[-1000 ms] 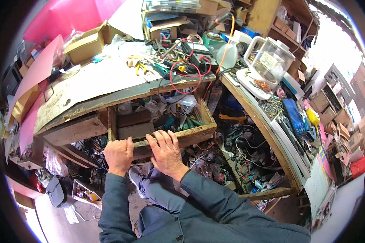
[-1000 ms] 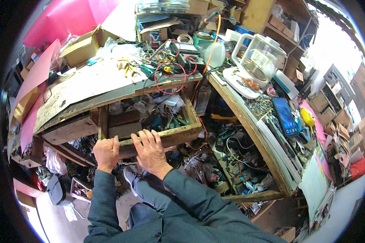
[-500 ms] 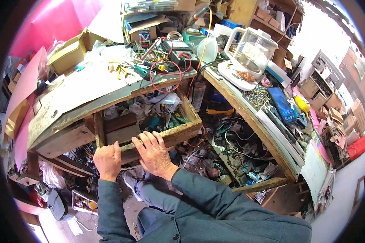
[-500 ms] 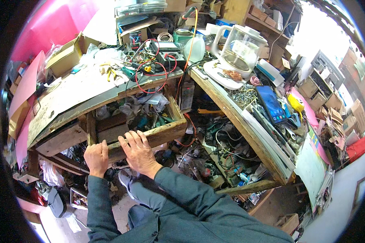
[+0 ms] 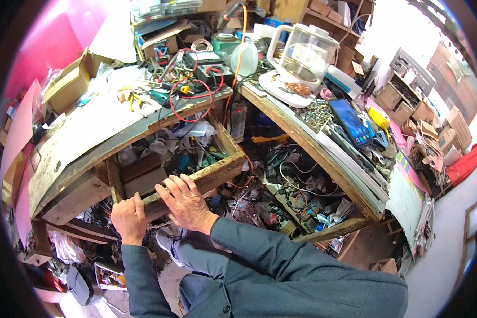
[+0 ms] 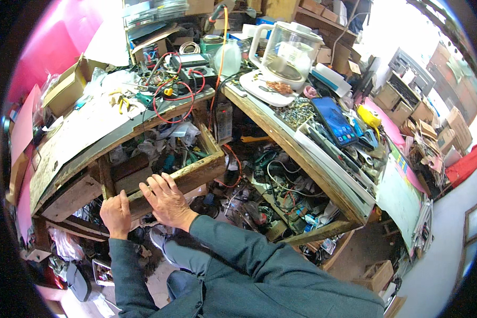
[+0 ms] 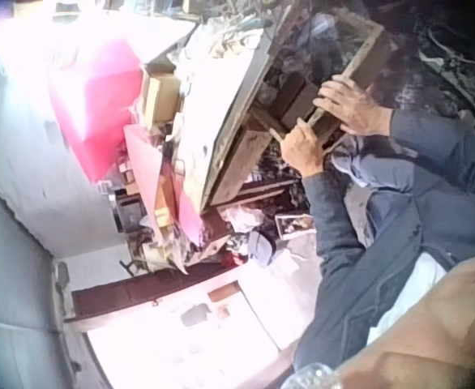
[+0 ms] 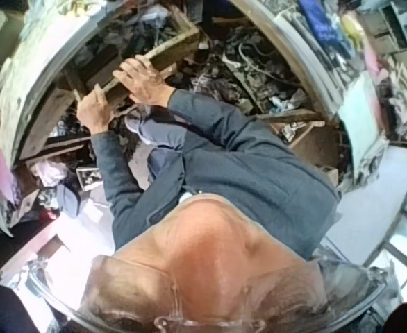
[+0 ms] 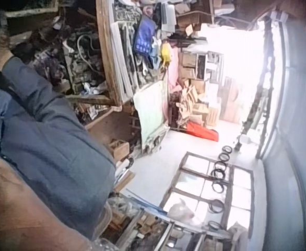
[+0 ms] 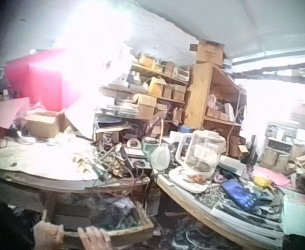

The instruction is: The person opens a drawer in a cluttered workbench, retrieves a small circuit board, and uses a multimeter to test it. They then place the board back and pick up a small black component, examining it with a tool.

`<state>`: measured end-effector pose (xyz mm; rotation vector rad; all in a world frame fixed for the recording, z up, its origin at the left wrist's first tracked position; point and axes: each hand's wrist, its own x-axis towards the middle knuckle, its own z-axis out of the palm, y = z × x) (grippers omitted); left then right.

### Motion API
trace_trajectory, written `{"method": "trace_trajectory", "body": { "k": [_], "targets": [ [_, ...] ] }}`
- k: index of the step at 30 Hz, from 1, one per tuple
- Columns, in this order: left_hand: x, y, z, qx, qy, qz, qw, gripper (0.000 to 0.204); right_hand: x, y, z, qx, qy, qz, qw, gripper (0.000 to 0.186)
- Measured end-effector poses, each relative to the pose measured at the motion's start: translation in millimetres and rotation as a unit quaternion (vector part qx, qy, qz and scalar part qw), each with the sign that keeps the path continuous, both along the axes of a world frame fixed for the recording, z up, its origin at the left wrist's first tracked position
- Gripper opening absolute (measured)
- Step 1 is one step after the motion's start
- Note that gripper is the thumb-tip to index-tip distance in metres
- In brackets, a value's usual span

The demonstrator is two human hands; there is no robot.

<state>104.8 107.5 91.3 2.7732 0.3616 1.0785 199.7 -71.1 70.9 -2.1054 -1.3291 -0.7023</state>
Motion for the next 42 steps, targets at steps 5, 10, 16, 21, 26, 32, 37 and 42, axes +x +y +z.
{"method": "trace_trajectory", "body": {
  "k": [5,10,16,21,26,32,37,42],
  "targets": [
    [0,5,-6,0.0,-0.008,0.004,1.0,0.043,1,-1,0,0.004,0.0,0.01,1.0,0.084],
    [0,5,-6,-0.005,0.007,0.017,1.0,0.044,0,3,-4,0.021,-0.016,-0.003,1.0,0.075],
    [-2,4,-4,-0.006,0.009,0.01,1.0,0.046,0,2,-7,0.034,-0.02,0.001,0.999,0.072],
    [-2,0,-1,-0.022,0.007,-0.001,1.0,0.046,2,-2,-7,0.042,-0.023,0.017,0.999,0.067],
    [-5,8,-6,-0.003,0.04,0.012,0.999,0.046,3,2,-11,0.047,-0.032,0.014,0.998,0.075],
    [-4,14,-10,-0.014,0.059,0.008,0.998,0.047,1,2,-10,0.062,-0.047,-0.001,0.997,0.052],
    [-4,11,-6,-0.012,0.054,0.003,0.998,0.048,0,0,-8,0.059,-0.042,0.001,0.997,0.055],
    [-4,15,-8,-0.017,0.068,0.001,0.998,0.048,0,-3,-7,0.05,-0.056,-0.009,0.997,0.057]
  ]
}}
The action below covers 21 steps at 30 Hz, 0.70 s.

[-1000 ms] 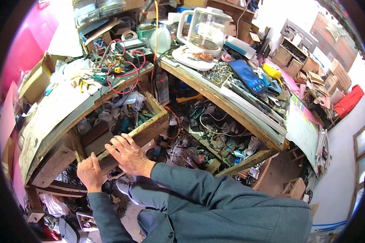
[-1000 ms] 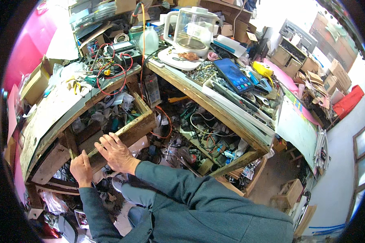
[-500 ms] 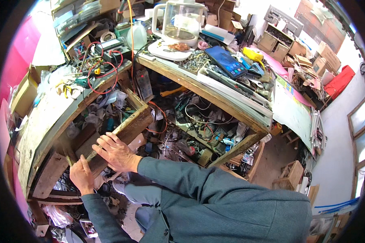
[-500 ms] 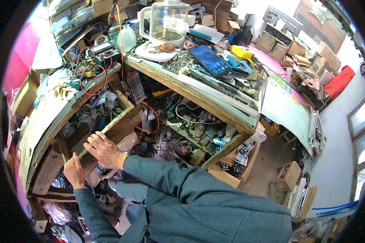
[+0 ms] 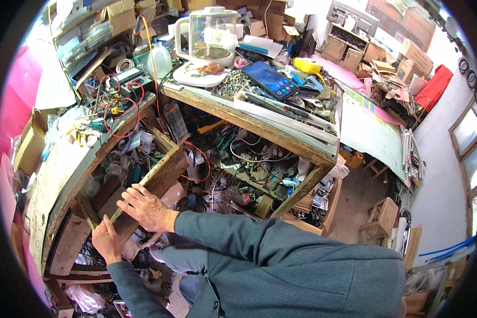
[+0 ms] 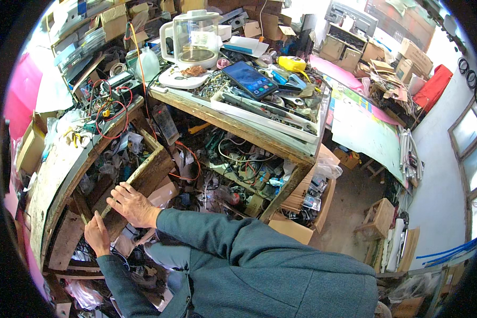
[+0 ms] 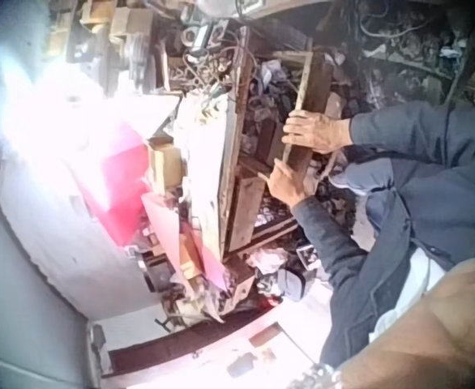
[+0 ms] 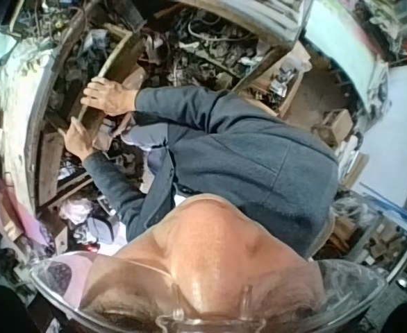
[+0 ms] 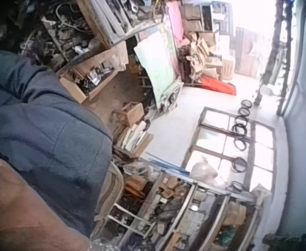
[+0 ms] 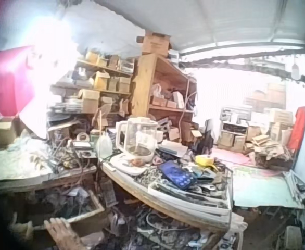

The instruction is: The person opens a drawer in a cluttered workbench, retrieves a small circuit board, and uses a multimeter to test it. They then place the board back and pick up a small black component, examining it with a tool.

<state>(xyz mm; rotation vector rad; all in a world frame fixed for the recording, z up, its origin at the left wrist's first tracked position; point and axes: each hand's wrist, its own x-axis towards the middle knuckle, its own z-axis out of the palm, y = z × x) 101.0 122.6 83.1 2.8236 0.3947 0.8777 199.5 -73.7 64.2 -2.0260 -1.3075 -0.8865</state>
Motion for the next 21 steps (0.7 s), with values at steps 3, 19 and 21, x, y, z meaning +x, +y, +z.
{"method": "trace_trajectory", "body": {
  "k": [3,19,21],
  "targets": [
    [1.0,-0.9,0.4,-0.003,0.003,0.001,1.0,0.049,-0.2,-1.2,0.3,-0.006,-0.003,-0.002,1.0,0.059],
    [-0.6,1.3,1.1,0.004,0.016,-0.003,1.0,0.047,-3.0,-3.2,3.9,-0.011,0.008,0.001,1.0,0.057],
    [0.2,1.3,-0.1,0.002,0.011,-0.004,1.0,0.046,-2.0,-2.7,2.7,-0.005,0.007,0.002,1.0,0.056]
  ]
}}
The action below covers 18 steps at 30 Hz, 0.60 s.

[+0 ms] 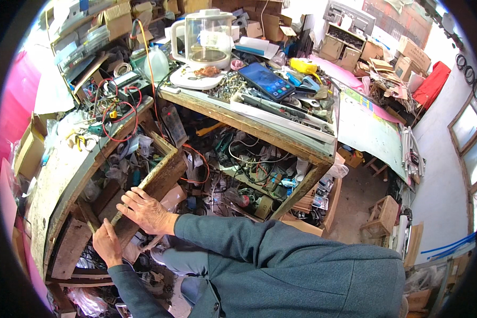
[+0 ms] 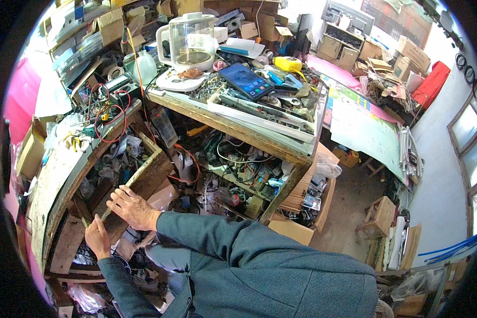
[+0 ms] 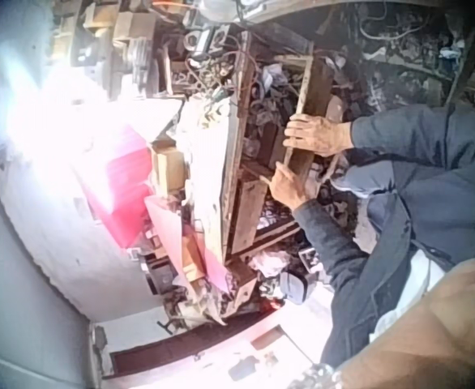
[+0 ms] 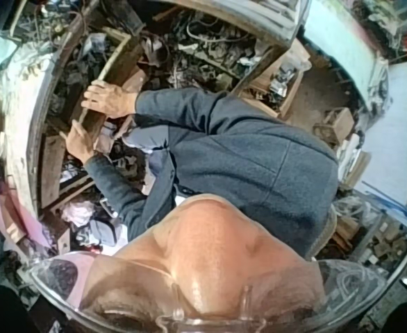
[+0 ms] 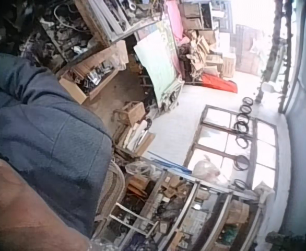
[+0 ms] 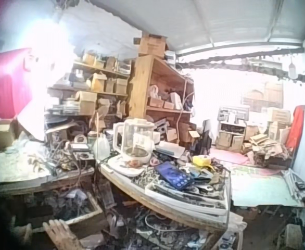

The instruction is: The person opens a drawer in a cluttered workbench, retrieves a small circuit board, and uses a multimeter to test it. They then place the board back and pick up a small black component, examining it with a tool.

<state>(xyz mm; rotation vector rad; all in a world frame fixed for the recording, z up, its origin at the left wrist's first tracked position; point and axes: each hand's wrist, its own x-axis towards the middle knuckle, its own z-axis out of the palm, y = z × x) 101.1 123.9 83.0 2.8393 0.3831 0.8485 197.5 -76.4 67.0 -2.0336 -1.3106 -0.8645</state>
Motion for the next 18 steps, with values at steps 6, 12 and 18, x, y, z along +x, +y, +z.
{"method": "trace_trajectory", "body": {
  "k": [6,12,18],
  "targets": [
    [-0.4,3.3,-2.6,0.004,0.003,0.004,1.0,0.046,0.8,1.2,-0.6,0.01,-0.002,0.007,1.0,0.055],
    [-0.3,0.9,-0.6,-0.006,0.018,0.007,1.0,0.046,2.0,2.3,-3.4,0.01,0.004,0.007,1.0,0.055],
    [-1.4,1.1,-1.0,0.002,0.015,0.002,1.0,0.044,3.5,5.5,-7.0,0.019,-0.003,0.002,1.0,0.054]
  ]
}}
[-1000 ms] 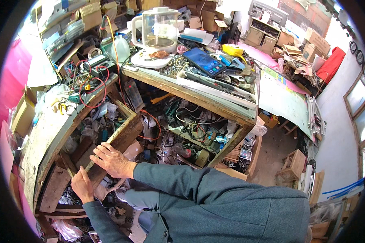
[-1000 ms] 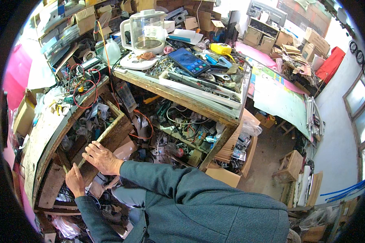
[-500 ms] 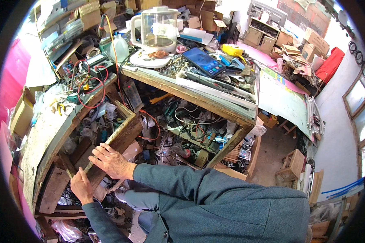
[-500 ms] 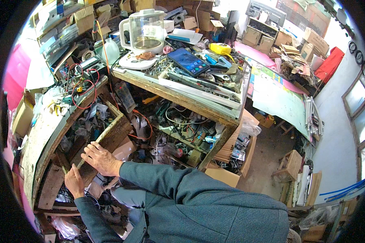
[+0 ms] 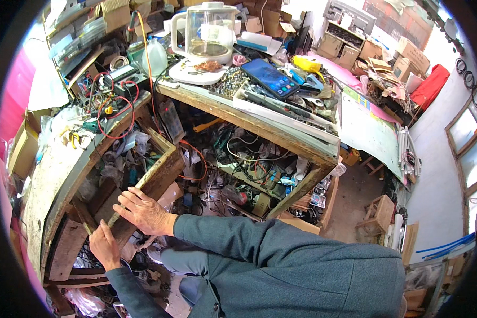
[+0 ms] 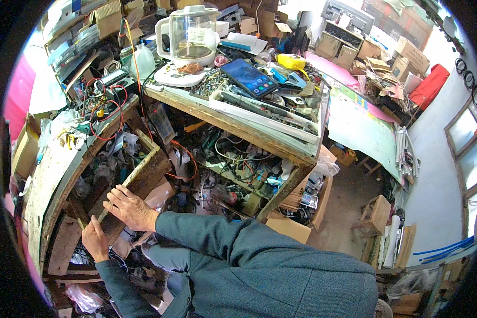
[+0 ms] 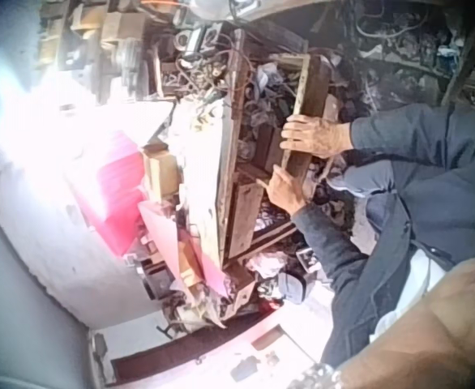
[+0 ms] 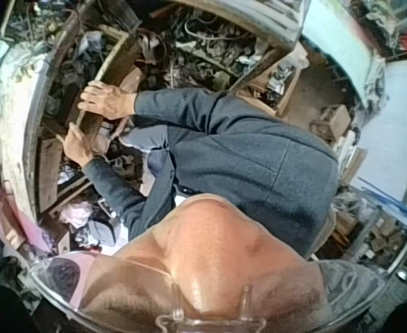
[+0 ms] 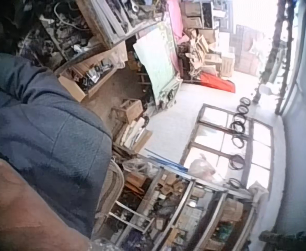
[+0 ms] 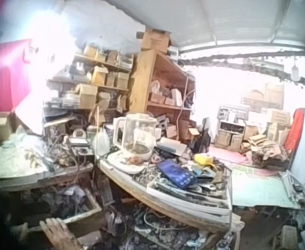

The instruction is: The person opens a drawer in a cluttered workbench, retrieves a small circuit board, and uses a multimeter to test it. They then place the board back and pick up a small black component, examining it with a tool.

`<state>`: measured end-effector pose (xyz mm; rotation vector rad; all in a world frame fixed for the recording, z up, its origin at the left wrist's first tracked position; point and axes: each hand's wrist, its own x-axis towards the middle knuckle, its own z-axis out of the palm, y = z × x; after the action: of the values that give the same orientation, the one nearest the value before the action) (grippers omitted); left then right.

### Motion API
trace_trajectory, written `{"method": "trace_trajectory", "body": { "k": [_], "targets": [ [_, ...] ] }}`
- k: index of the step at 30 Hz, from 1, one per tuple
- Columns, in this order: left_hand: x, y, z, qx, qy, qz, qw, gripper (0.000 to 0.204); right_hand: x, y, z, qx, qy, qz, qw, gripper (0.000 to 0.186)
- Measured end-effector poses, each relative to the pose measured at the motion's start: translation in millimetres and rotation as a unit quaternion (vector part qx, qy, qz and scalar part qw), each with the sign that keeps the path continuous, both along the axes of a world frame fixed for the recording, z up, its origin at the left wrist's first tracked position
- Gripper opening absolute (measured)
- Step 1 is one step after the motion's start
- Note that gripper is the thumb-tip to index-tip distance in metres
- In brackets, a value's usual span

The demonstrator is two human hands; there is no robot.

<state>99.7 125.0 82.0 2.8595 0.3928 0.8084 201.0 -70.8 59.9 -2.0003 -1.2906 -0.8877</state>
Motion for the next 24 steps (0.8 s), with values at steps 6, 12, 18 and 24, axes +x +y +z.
{"method": "trace_trajectory", "body": {
  "k": [6,12,18,24],
  "targets": [
    [-0.3,0.5,-0.7,-0.004,0.01,0.001,1.0,0.043,-1.0,-0.4,3.5,0.016,-0.009,0.001,1.0,0.052],
    [-1.8,-1.9,2.3,-0.014,0.008,-0.001,1.0,0.044,-0.8,1.7,-1.3,0.009,-0.004,0.001,1.0,0.052],
    [-1.5,-2.6,0.5,-0.015,-0.005,-0.001,1.0,0.044,-1.2,2.0,-1.3,0.006,-0.001,-0.001,1.0,0.052],
    [2.7,-3.2,1.1,-0.012,-0.001,-0.005,1.0,0.043,2.9,2.1,-3.6,0.007,-0.003,-0.006,1.0,0.052]
  ]
}}
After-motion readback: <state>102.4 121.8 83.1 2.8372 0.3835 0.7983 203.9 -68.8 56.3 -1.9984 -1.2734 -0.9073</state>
